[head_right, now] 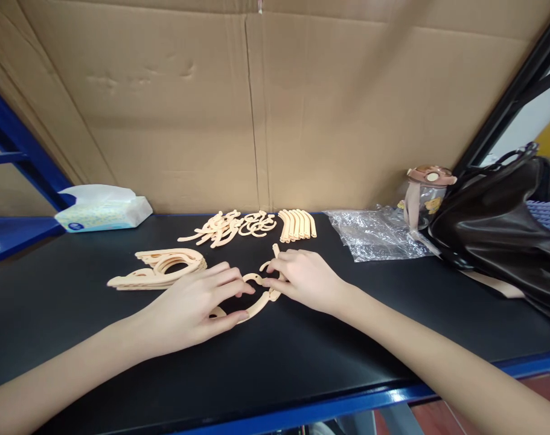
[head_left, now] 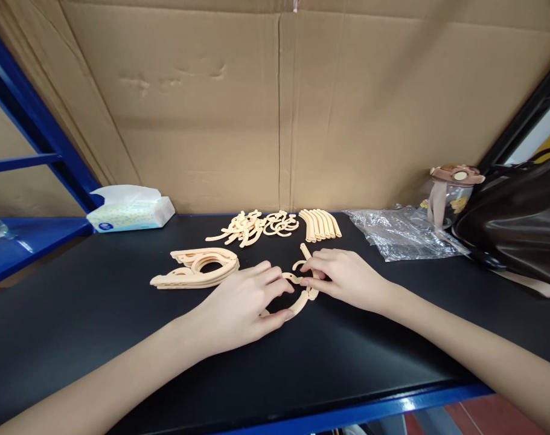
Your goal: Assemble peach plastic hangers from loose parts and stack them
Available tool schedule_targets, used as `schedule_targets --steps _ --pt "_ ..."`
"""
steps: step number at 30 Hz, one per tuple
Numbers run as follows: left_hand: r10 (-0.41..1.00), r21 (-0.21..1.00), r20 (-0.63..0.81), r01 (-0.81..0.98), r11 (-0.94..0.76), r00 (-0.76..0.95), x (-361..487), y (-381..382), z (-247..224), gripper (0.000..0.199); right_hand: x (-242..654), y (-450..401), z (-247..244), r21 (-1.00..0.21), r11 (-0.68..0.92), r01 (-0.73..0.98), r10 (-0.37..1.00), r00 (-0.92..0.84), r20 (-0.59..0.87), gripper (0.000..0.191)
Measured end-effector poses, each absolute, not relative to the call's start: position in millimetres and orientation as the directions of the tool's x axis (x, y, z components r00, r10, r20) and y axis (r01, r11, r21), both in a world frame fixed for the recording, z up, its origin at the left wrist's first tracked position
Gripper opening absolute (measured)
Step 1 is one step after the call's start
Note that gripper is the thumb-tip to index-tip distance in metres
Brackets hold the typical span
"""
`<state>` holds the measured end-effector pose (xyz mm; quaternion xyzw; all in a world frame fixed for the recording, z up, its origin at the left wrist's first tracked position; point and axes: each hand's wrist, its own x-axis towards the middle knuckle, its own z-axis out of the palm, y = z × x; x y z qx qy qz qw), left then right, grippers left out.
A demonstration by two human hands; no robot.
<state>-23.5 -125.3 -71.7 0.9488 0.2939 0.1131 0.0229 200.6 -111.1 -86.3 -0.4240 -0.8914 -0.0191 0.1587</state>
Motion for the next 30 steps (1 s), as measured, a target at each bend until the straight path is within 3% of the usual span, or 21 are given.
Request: schedule_targets --steps 11,22,30 --pt "0.439 0.115 0.177 0.425 -0.898 0.881 -19.2 -133.1 -69.0 0.014 200.4 -109.0 -89.0 -0.087 0.668 0.739 0.719 -0.61 0.333 0.024" --pt "0.436 0.163 0.142 0.414 -0.896 0.889 -20.7 -132.7 -69.4 0.017 194.9 -110.6 -85.9 -0.122 0.65 0.75 0.741 -0.592 0.316 0.015" --pt "0.437 0.154 0.115 0.419 -0.895 0.892 -22.4 -132.4 -71.2 0.019 195.1 -110.6 -87.6 -0.244 0.638 0.731 0.765 -0.562 0.315 0.011"
